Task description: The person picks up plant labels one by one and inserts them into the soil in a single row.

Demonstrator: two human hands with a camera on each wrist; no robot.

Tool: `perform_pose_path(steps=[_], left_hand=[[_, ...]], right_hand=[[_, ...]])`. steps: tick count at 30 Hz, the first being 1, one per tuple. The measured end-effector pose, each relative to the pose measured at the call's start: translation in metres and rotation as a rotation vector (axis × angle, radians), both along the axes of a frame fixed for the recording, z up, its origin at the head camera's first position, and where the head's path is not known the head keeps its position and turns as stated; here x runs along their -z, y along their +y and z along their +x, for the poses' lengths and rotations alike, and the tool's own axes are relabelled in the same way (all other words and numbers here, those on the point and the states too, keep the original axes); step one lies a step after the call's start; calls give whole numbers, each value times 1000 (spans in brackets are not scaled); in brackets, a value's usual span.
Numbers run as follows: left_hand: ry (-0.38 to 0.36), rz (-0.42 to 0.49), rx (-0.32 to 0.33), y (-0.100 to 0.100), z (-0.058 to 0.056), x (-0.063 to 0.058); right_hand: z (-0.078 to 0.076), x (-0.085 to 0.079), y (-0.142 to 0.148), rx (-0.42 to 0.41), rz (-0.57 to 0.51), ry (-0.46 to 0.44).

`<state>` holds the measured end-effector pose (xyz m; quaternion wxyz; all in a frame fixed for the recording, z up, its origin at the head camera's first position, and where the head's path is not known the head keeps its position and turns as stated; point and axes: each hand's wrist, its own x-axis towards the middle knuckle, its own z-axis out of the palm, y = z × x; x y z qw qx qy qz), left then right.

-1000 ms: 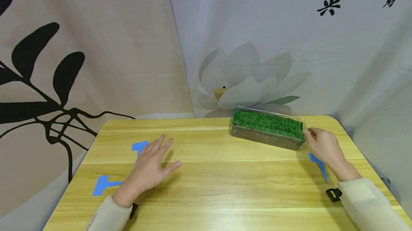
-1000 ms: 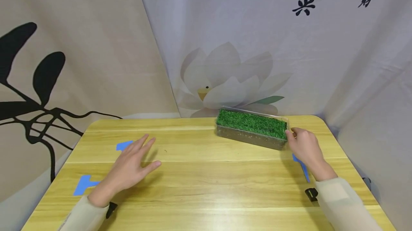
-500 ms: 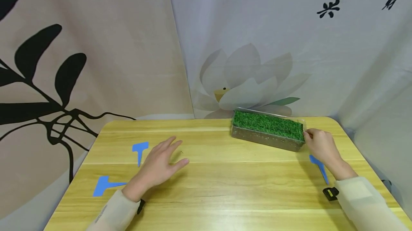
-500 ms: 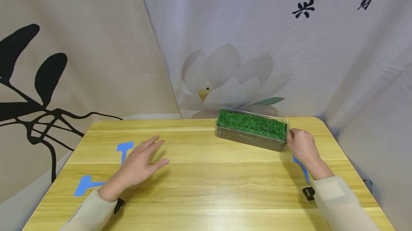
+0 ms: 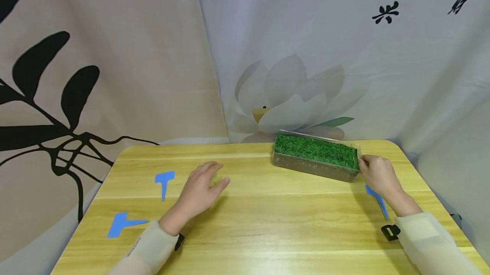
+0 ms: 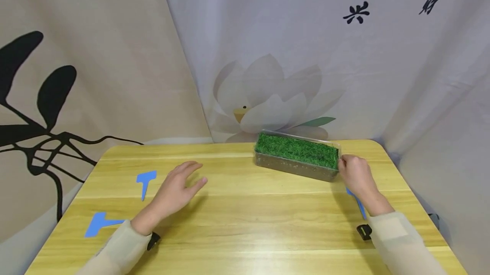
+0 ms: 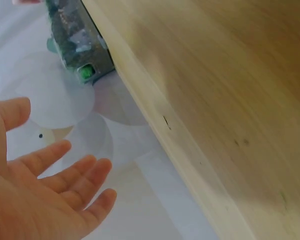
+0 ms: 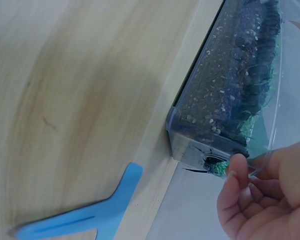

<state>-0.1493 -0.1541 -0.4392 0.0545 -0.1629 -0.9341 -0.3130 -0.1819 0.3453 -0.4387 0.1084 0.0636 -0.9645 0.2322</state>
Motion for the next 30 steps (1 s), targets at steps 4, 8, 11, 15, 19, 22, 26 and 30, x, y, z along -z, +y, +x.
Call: perform_pose_path(steps=[4, 8, 11, 15, 19, 22, 26, 30], left_hand=[[-29, 64, -20, 7, -3, 1], [-94, 124, -38, 15, -7, 0], [-136, 166, -51, 20, -11, -1], [-155, 207, -63, 24, -17, -6], [-142, 239, -61, 30, -22, -11], [-116, 275, -77, 35, -27, -12], [-97, 321, -111, 42, -33, -16], [-122, 355, -128, 49, -40, -18]], right_hand=[[2, 1, -1, -12, -8, 1], [4, 1, -2, -17, -4, 2], [6, 1, -4, -19, -5, 1], [8, 0, -8, -25, -9, 7], [10, 0, -12, -34, -13, 3], [11, -1, -13, -38, -25, -26], [12, -2, -16, -46, -32, -45], [13, -2, -19, -57, -27, -28]])
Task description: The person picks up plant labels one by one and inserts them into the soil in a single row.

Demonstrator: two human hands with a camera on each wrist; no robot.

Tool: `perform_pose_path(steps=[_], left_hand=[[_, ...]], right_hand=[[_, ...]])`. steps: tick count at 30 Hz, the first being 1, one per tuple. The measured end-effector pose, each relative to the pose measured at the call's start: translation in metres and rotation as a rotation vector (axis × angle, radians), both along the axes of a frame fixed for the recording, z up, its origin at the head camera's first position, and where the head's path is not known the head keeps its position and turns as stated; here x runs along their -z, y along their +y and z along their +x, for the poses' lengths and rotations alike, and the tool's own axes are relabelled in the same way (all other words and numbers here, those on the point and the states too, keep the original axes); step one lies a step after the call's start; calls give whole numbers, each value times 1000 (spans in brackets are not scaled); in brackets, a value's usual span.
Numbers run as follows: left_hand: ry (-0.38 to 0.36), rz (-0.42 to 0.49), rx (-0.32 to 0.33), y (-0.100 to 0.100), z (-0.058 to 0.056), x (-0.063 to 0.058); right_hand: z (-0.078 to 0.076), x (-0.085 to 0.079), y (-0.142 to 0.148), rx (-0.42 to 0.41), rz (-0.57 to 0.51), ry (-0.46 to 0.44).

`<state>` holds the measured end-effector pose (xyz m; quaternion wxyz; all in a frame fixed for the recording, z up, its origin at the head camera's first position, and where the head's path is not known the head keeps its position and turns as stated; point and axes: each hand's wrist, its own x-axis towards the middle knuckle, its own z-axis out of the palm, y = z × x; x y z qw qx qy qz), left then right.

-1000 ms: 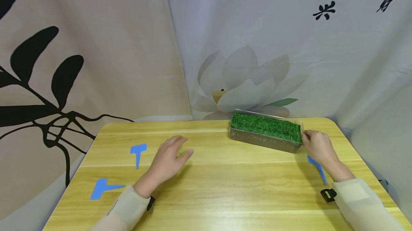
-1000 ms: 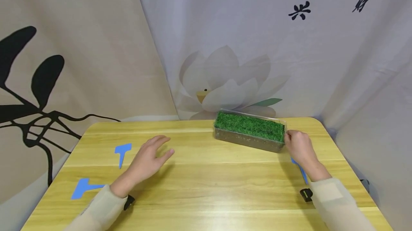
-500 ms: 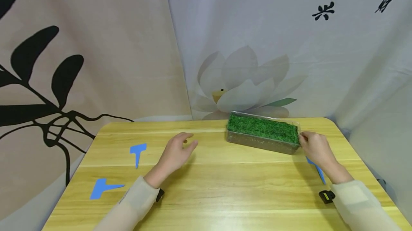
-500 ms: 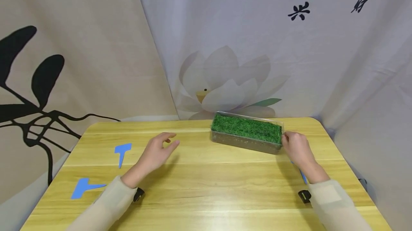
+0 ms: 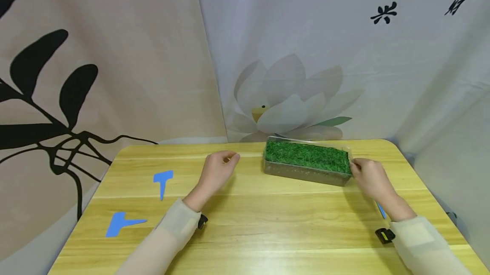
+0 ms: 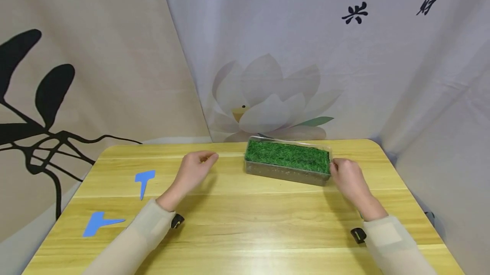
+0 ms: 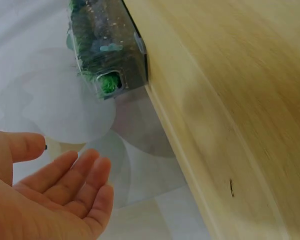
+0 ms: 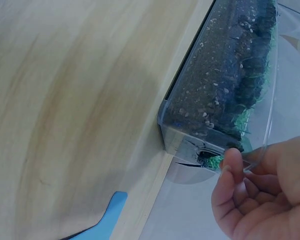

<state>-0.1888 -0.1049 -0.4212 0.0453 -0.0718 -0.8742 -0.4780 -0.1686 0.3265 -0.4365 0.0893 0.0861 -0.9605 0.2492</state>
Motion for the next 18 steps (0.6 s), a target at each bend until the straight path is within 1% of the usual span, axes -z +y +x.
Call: perform_pose_path(steps=[6, 11, 15, 18], left_hand=[[-60, 53, 26, 10, -10, 2], [-85, 74, 52, 19, -18, 5], [-90, 56, 43, 27, -23, 8], [-87, 24, 30, 33, -25, 9]], right_hand=[[2, 0, -5, -7, -2, 0], [2, -1, -10, -7, -3, -22], [3, -2, -15, -18, -12, -13], [4, -3, -19, -25, -11, 2]])
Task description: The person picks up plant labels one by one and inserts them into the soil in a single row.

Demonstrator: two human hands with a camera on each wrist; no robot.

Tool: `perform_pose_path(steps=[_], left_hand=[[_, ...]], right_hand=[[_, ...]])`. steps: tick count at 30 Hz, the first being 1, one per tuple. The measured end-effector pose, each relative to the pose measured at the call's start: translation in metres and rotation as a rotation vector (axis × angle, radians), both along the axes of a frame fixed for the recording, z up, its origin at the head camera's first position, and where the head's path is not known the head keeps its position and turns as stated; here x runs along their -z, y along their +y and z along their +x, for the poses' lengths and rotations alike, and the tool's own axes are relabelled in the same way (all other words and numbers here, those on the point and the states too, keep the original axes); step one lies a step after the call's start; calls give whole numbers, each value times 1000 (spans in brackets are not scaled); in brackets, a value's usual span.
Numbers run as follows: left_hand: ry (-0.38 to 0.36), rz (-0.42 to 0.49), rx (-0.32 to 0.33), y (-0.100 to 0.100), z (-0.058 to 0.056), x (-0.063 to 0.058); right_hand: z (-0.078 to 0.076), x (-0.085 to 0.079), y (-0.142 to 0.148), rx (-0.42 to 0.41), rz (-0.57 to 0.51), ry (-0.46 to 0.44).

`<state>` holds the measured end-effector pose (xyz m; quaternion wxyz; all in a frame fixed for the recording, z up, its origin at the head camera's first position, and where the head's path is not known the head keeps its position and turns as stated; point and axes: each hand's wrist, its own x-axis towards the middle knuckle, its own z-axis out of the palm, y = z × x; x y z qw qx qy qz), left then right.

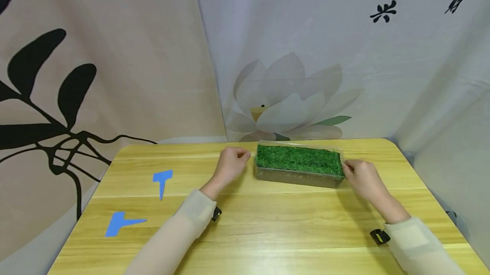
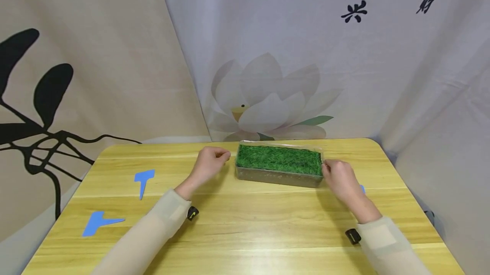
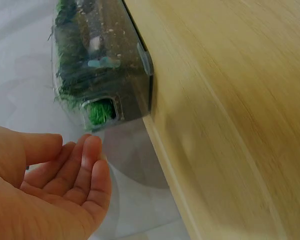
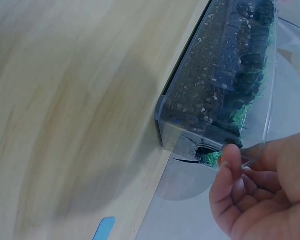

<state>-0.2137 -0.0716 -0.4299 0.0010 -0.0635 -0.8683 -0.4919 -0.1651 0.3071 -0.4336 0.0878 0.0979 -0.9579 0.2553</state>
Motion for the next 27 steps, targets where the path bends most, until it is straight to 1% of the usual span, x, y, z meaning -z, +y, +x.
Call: perform_pose_path(steps=[6, 10, 16, 24, 27], left_hand=[[-4, 0, 3, 6, -1, 1], [-17, 2, -2, 6, -1, 2], [-29, -5, -19, 5, -1, 1], [-24, -4, -17, 2, 2, -2], [-36, -15, -19, 0, 3, -3]], right_hand=[[2, -1, -8, -18, -3, -11], [4, -1, -11, -17, -2, -30], [5, -1, -12, -16, 1, -21], [6, 0, -11, -24, -66, -42], [8, 0, -11, -23, -90, -61]])
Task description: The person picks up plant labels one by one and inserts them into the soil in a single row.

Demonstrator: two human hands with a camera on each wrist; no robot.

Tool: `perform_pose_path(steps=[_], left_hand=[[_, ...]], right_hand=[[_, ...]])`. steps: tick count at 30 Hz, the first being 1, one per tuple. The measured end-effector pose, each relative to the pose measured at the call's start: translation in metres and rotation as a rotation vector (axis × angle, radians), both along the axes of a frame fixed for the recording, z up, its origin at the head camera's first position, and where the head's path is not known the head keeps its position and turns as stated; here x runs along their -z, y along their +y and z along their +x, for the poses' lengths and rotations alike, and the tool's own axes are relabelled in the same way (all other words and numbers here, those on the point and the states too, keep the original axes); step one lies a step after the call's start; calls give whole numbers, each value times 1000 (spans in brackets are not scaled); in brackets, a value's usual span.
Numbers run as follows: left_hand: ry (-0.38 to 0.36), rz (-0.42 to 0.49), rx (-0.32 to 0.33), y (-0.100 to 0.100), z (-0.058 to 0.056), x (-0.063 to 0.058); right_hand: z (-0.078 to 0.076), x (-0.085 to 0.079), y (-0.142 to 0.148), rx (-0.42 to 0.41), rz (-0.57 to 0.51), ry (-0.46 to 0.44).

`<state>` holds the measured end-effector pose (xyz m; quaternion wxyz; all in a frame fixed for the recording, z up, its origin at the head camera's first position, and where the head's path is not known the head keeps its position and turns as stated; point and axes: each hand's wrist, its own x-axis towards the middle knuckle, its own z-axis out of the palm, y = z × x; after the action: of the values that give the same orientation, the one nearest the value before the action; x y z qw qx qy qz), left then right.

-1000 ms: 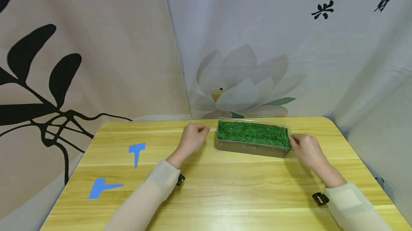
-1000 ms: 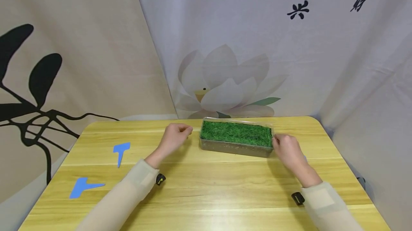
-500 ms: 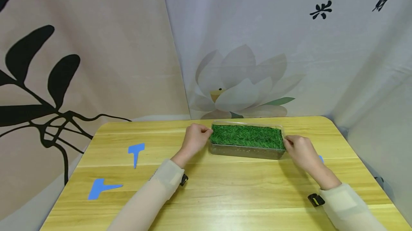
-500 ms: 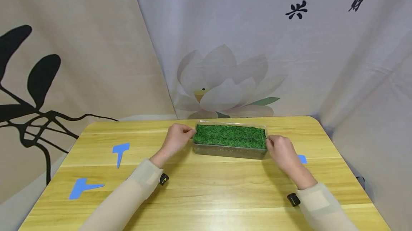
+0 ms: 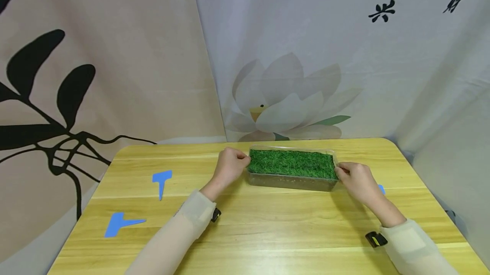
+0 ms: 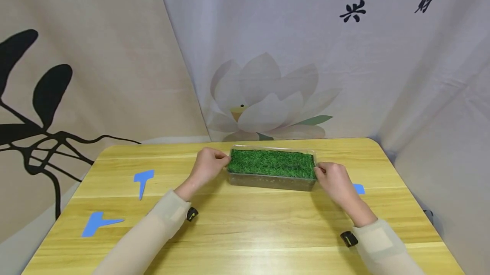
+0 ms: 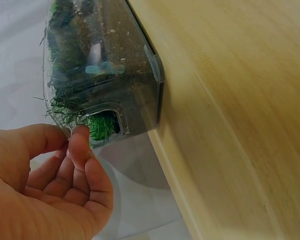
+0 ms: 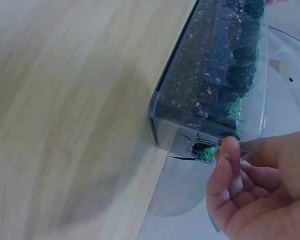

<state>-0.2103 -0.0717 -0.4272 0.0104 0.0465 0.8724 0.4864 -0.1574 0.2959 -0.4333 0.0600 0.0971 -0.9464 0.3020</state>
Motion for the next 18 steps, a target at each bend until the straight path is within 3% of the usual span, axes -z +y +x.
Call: perform_pose_path(steps=[9, 18], left_hand=[[-31, -40, -48, -11, 9, -3], [-60, -35, -52, -25, 23, -5]], right_hand=[[2, -3, -9, -19, -59, -70], [9, -6, -20, -57, -66, -95]])
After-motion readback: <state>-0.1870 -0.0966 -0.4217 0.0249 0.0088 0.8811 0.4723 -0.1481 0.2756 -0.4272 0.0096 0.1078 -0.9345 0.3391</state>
